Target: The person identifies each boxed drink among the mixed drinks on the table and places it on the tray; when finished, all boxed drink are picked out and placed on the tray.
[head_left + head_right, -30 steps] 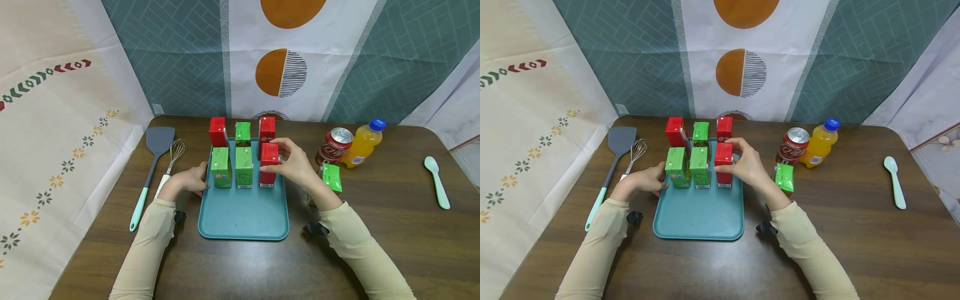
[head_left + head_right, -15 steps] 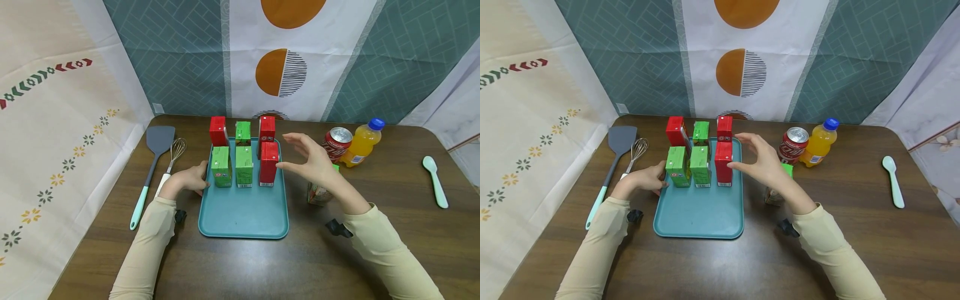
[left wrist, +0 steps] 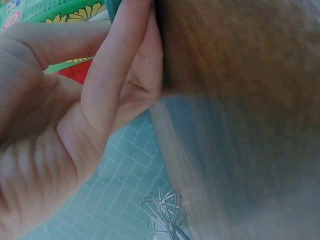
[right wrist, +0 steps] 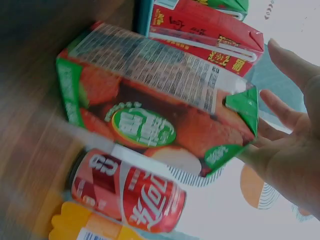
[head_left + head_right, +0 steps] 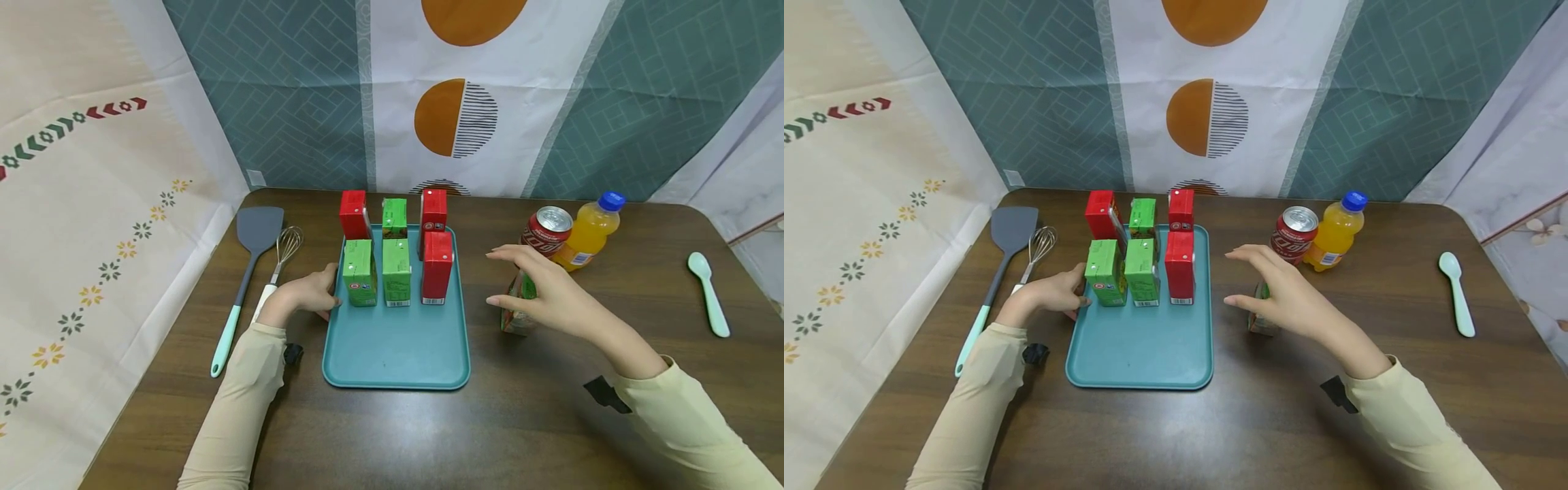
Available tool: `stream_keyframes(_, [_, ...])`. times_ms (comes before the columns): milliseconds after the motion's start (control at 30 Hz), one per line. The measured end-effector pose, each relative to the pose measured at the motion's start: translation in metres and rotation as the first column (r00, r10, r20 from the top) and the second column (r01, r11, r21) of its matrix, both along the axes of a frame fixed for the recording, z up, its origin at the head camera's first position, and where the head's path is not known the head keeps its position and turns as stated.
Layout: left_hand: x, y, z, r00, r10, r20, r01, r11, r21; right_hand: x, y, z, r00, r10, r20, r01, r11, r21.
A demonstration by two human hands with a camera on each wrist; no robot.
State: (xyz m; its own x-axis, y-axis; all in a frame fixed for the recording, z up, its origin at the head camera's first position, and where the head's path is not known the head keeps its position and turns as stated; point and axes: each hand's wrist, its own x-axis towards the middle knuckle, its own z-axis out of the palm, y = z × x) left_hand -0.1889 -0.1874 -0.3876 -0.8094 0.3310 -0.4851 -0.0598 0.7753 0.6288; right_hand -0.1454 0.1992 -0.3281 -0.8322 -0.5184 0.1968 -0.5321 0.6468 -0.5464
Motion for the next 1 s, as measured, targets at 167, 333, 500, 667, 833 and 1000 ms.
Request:
stream_keyframes(167, [0.000,0.000,-0.001,1.000,-0.001,-0.003,0.001,1.000,-0.004,0.004,0.010,-0.001,1.000,0.017,0.006,-0.017,0.999,0.047])
stream_keyframes(333, [0.001,0.000,-0.001,1.000,0.002,0.003,-0.002,1.000,-0.001,0.006,0.021,-0.002,1.000,0.012,0.001,-0.012,0.998,0.069])
stream_keyframes(500, [0.001,0.000,-0.001,1.000,0.010,0.011,-0.010,1.000,0.013,0.006,0.029,-0.005,1.000,-0.009,-0.022,0.011,0.997,0.076])
stream_keyframes(667, [0.001,0.000,-0.001,1.000,0.008,0.001,-0.008,1.000,0.008,0.006,0.036,-0.011,0.994,-0.042,-0.104,0.047,0.998,0.049])
stream_keyframes(833, [0.000,0.000,-0.001,1.000,0.008,-0.002,-0.008,1.000,0.007,0.005,0.040,-0.017,0.994,-0.058,-0.088,0.059,0.998,0.009])
stream_keyframes(1000, [0.001,0.000,0.001,1.000,0.010,0.005,-0.010,1.000,0.006,0.004,0.042,-0.025,0.997,-0.051,-0.057,0.052,0.999,0.001])
